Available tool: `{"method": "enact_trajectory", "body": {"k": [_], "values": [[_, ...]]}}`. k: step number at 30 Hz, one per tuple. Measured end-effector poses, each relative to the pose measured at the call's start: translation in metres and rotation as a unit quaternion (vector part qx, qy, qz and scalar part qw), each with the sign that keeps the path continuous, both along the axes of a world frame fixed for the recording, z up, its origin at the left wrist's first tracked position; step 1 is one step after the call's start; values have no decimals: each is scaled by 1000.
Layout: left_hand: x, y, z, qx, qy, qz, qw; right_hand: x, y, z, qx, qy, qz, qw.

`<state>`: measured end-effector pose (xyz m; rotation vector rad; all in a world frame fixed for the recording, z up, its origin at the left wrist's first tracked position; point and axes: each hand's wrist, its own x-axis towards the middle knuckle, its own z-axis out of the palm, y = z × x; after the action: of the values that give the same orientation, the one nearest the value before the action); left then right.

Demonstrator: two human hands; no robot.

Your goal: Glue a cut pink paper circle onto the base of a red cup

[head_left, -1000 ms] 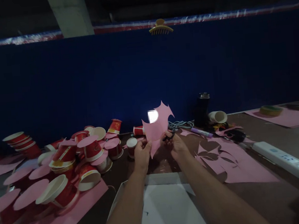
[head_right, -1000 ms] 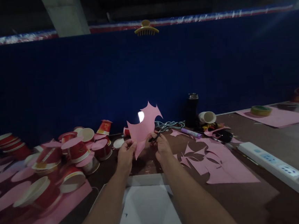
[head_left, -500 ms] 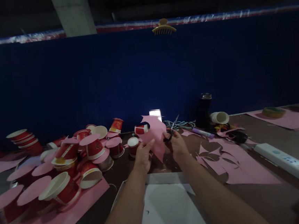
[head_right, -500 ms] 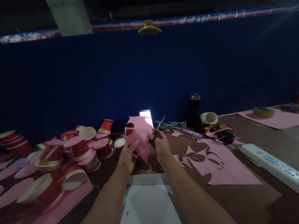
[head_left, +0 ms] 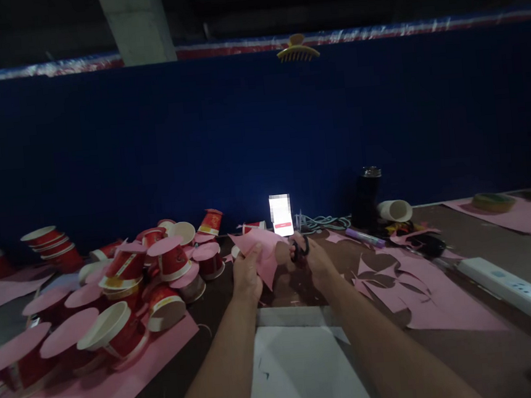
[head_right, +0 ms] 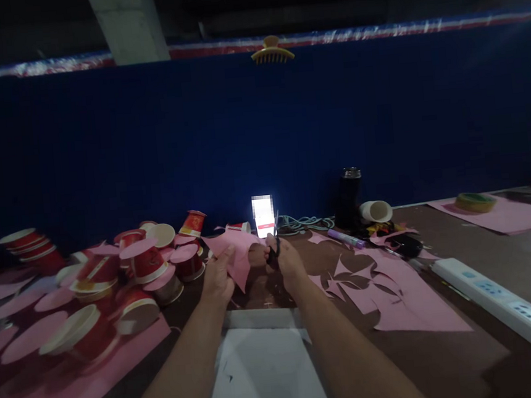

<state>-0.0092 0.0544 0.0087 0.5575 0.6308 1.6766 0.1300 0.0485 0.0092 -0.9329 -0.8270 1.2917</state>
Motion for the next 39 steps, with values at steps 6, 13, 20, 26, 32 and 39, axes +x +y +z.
{"method": "enact_trajectory", "body": {"k": [6,13,20,26,32,39], "values": [[3,-6,1,12,24,-27,999,9,6,-4,-95,74,-34,992],[1,-6,-2,5,35,-29,999,8,10,-8,-114,85,-26,989],[1,-5,-2,4,43,-32,999,9,14,-9,-127,96,-38,986],[-3,-2,-1,13,44,-7,999,14,9,-5,-102,38,11,994],[-9,3,1,41,43,19,998,29,-15,16,22,-19,183,983],[-13,2,9,44,22,42,998,37,-22,13,42,-125,311,941]]}}
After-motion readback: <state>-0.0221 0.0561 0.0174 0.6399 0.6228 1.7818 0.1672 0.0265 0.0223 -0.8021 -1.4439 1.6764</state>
